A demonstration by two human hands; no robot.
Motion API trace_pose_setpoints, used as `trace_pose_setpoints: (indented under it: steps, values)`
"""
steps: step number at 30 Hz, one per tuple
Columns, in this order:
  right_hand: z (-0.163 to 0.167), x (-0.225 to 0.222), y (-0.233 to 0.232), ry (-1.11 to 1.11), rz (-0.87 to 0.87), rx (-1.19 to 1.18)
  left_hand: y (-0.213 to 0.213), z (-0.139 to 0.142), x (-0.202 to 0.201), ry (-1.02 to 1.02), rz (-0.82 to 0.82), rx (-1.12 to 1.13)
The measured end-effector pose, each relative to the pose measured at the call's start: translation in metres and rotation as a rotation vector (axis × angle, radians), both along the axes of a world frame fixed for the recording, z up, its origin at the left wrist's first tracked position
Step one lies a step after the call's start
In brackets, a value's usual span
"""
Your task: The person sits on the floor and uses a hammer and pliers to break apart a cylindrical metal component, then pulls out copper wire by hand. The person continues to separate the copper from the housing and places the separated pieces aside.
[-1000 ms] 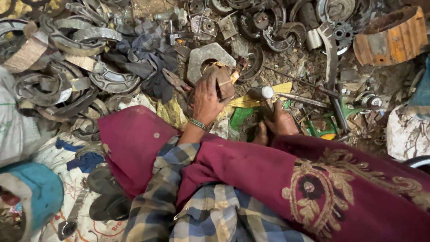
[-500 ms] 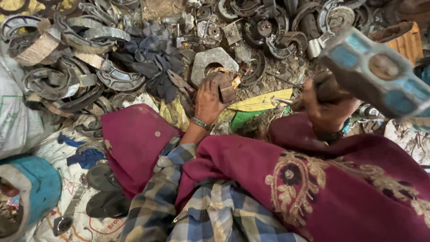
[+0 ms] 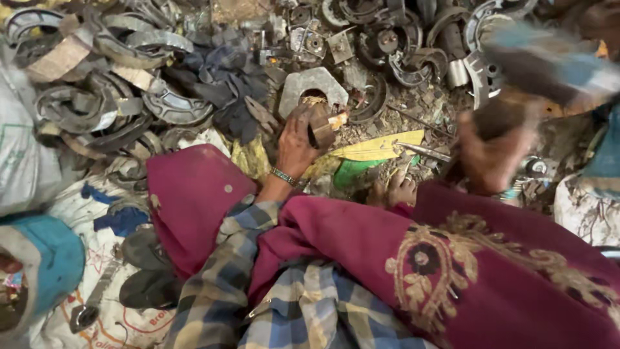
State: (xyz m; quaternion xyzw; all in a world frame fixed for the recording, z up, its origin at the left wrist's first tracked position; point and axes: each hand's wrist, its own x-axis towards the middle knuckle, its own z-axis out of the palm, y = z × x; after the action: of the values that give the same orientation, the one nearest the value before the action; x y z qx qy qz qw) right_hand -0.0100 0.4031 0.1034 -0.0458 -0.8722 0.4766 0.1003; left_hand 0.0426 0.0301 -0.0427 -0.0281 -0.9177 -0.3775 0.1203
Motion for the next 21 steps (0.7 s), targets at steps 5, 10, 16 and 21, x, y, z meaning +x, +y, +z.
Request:
trace_pose_setpoints:
  steps: [5, 10, 16, 21]
  values:
    - [0.01, -0.008, -0.008, 0.671, 0.178, -0.073, 0.0, 0.008, -0.002, -0.054, 0.014, 0.068]
    - [-0.073, 0.007, -0.074, -0.084, 0.609, 0.457, 0.002, 0.008, -0.004, -0.034, 0.043, 0.024]
    - [-0.057, 0.012, -0.041, -0.06, 0.273, 0.441, 0.004, 0.01, -0.002, 0.055, -0.006, 0.021]
    - [-0.023, 0.012, -0.021, 0.313, 0.26, 0.097, 0.003, 0.016, -0.004, 0.076, 0.023, -0.018]
